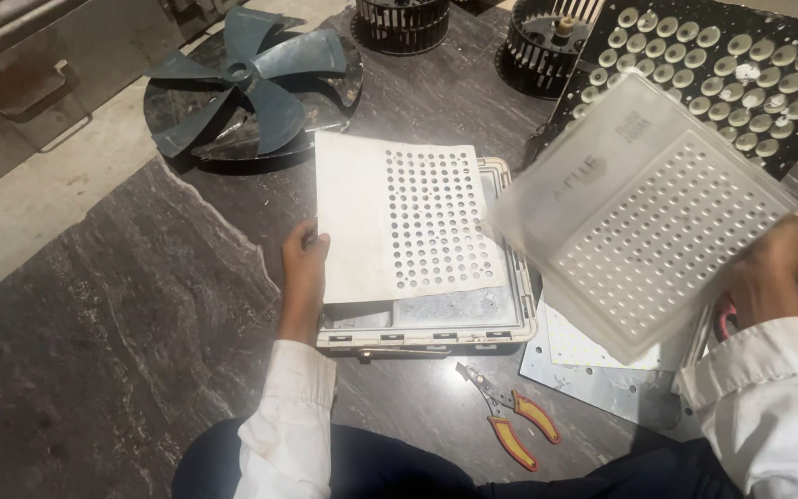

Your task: The person assembles an LED light fixture by screwing a metal plate into a housing, inserting a perforated diffuser, and securing a clear cover. They use a screwdriver to fasten components and handle the metal plate, diffuser, and cover.

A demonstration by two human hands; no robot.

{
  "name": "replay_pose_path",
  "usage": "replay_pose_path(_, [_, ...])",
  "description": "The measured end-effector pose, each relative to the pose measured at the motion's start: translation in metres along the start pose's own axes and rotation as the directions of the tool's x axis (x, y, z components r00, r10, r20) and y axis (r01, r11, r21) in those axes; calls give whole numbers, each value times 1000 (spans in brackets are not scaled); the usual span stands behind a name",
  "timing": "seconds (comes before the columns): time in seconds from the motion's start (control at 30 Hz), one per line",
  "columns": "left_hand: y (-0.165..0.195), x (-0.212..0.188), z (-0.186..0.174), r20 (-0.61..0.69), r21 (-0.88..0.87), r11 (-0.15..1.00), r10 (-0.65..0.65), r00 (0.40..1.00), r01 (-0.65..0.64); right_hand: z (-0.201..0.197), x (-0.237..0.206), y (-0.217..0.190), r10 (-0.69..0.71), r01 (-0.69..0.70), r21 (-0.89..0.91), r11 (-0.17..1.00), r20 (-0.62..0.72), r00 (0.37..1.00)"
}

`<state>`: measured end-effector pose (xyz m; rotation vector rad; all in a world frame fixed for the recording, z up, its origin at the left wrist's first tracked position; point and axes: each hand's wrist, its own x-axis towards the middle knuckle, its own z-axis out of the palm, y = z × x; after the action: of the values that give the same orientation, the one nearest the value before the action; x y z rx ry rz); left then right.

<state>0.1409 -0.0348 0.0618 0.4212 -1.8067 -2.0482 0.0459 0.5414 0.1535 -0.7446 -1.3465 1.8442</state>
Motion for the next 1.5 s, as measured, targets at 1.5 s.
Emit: replay_pose_path(1.5, [-32, 1, -22, -24, 146, 986, -74, 997, 77, 37, -271, 40, 138, 960, 272, 71, 950, -279])
